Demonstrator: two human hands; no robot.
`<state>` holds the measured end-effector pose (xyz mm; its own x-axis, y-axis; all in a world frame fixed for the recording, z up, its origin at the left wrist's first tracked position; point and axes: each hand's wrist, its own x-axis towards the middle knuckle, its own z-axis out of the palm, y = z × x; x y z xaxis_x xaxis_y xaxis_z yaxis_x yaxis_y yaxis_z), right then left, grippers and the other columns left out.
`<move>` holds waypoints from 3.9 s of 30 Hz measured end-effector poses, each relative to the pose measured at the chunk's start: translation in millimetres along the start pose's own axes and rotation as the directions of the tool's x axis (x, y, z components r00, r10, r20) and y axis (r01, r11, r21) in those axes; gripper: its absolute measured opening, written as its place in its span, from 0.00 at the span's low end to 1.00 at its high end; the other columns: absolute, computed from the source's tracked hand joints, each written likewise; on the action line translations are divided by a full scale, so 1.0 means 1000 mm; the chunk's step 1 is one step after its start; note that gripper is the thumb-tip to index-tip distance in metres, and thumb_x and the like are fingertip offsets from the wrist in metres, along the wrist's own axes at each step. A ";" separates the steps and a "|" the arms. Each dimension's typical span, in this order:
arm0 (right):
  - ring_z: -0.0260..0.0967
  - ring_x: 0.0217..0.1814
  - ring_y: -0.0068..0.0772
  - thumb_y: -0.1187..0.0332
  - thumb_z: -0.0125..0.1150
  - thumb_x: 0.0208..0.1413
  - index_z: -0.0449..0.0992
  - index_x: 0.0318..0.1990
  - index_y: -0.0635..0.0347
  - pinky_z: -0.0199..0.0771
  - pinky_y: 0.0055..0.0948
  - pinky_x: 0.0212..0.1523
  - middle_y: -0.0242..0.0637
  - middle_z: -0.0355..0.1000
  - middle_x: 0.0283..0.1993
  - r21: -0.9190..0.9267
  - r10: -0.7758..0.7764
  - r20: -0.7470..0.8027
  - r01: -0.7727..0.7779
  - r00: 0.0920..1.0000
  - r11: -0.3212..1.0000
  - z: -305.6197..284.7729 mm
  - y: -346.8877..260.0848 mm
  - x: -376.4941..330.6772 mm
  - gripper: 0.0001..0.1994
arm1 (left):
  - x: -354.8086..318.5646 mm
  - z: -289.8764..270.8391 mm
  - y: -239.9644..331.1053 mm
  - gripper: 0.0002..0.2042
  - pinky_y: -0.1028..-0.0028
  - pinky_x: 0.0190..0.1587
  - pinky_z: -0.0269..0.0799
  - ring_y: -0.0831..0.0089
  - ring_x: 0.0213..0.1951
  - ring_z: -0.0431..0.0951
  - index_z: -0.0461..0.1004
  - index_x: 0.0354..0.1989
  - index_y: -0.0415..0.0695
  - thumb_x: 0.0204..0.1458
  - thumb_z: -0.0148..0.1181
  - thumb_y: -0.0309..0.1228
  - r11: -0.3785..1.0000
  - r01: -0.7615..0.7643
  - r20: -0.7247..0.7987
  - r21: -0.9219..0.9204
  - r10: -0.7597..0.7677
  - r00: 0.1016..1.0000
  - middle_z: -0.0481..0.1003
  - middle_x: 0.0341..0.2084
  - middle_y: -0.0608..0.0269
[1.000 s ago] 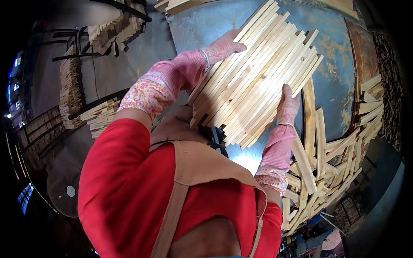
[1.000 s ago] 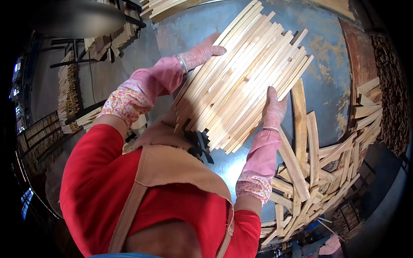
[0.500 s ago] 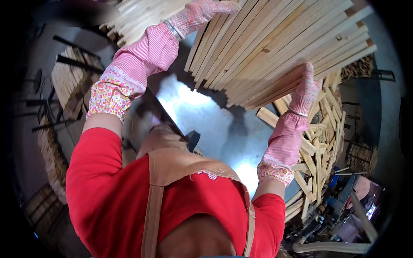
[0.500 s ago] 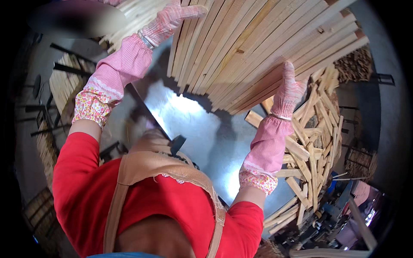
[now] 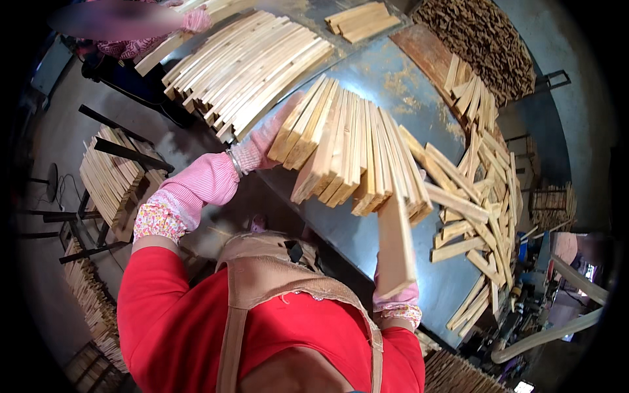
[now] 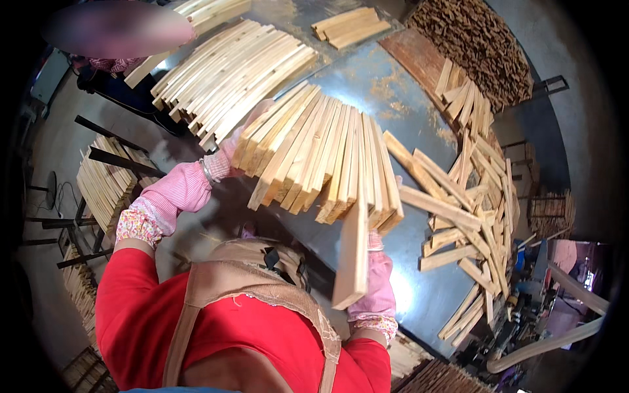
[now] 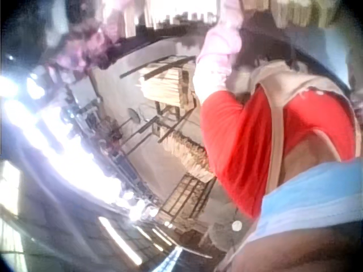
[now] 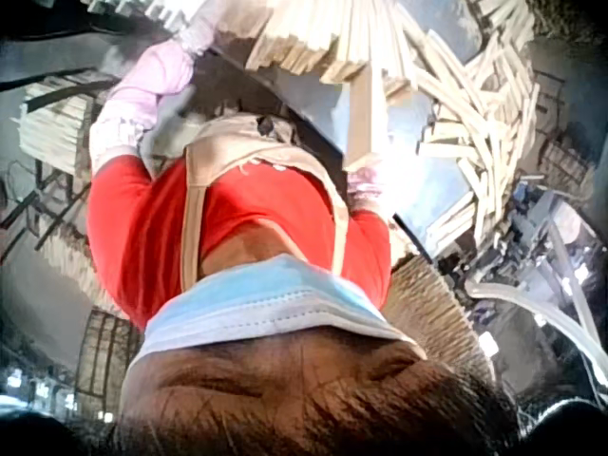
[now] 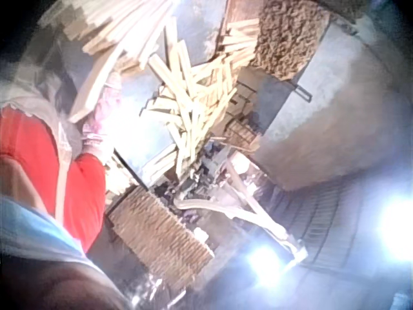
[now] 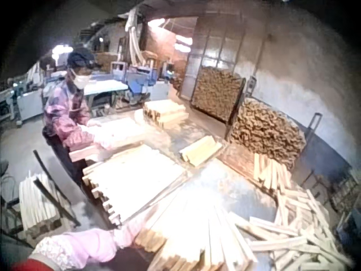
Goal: The person repeatedly picks up thin wooden strips from a pile on a metal table and places them into a neat stack. The person handles the strips one at a time or in small groups, aligning them as they build the stack.
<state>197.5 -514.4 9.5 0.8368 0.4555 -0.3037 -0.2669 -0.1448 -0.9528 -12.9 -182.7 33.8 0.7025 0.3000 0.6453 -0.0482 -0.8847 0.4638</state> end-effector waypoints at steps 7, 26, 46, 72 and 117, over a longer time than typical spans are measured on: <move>0.66 0.74 0.57 0.61 0.75 0.54 0.70 0.69 0.60 0.67 0.51 0.73 0.48 0.74 0.67 -0.405 0.135 0.072 -0.095 0.988 0.909 0.035 0.083 -0.032 0.35 | -0.054 -0.031 -0.058 0.27 0.61 0.68 0.71 0.65 0.67 0.74 0.71 0.69 0.47 0.64 0.59 0.44 0.916 0.395 0.340 0.066 -0.393 0.855 0.72 0.69 0.58; 0.78 0.62 0.47 0.54 0.57 0.71 0.76 0.67 0.62 0.74 0.37 0.65 0.49 0.81 0.59 -0.561 0.002 0.204 0.115 0.979 0.820 0.061 0.096 0.020 0.25 | -0.104 -0.023 0.068 0.20 0.51 0.48 0.78 0.46 0.46 0.84 0.81 0.49 0.46 0.67 0.55 0.50 0.573 0.634 0.511 0.519 -0.803 0.307 0.84 0.42 0.49; 0.80 0.54 0.49 0.44 0.64 0.67 0.37 0.84 0.62 0.82 0.38 0.53 0.55 0.78 0.56 -0.419 0.462 0.373 -0.299 0.804 0.858 0.017 0.070 0.070 0.53 | -0.042 0.044 0.156 0.24 0.57 0.48 0.78 0.49 0.44 0.86 0.77 0.61 0.44 0.60 0.66 0.45 0.337 0.791 0.272 0.511 -0.936 0.223 0.85 0.38 0.48; 0.71 0.63 0.52 0.67 0.69 0.47 0.77 0.57 0.54 0.69 0.49 0.70 0.42 0.76 0.55 -0.552 -0.209 0.819 0.833 0.534 -0.038 -0.188 -0.074 0.282 0.25 | 0.077 0.274 0.185 0.43 0.50 0.76 0.57 0.41 0.73 0.62 0.66 0.72 0.44 0.47 0.78 0.46 0.881 0.251 0.560 0.401 -0.452 0.695 0.62 0.72 0.38; 0.81 0.52 0.39 0.65 0.66 0.66 0.70 0.66 0.68 0.84 0.40 0.56 0.43 0.80 0.55 0.236 0.315 0.121 -0.336 0.941 0.912 -0.262 0.070 0.158 0.25 | -0.033 0.161 0.178 0.31 0.44 0.69 0.59 0.40 0.62 0.66 0.74 0.57 0.39 0.40 0.72 0.29 0.762 0.411 0.296 0.500 -0.596 0.746 0.67 0.62 0.43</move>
<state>436.2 -682.5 -105.2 0.6459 0.4890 -0.5862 -0.6373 -0.0773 -0.7667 70.0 -408.1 -2.6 0.7632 0.6457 0.0253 0.6068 -0.7295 0.3155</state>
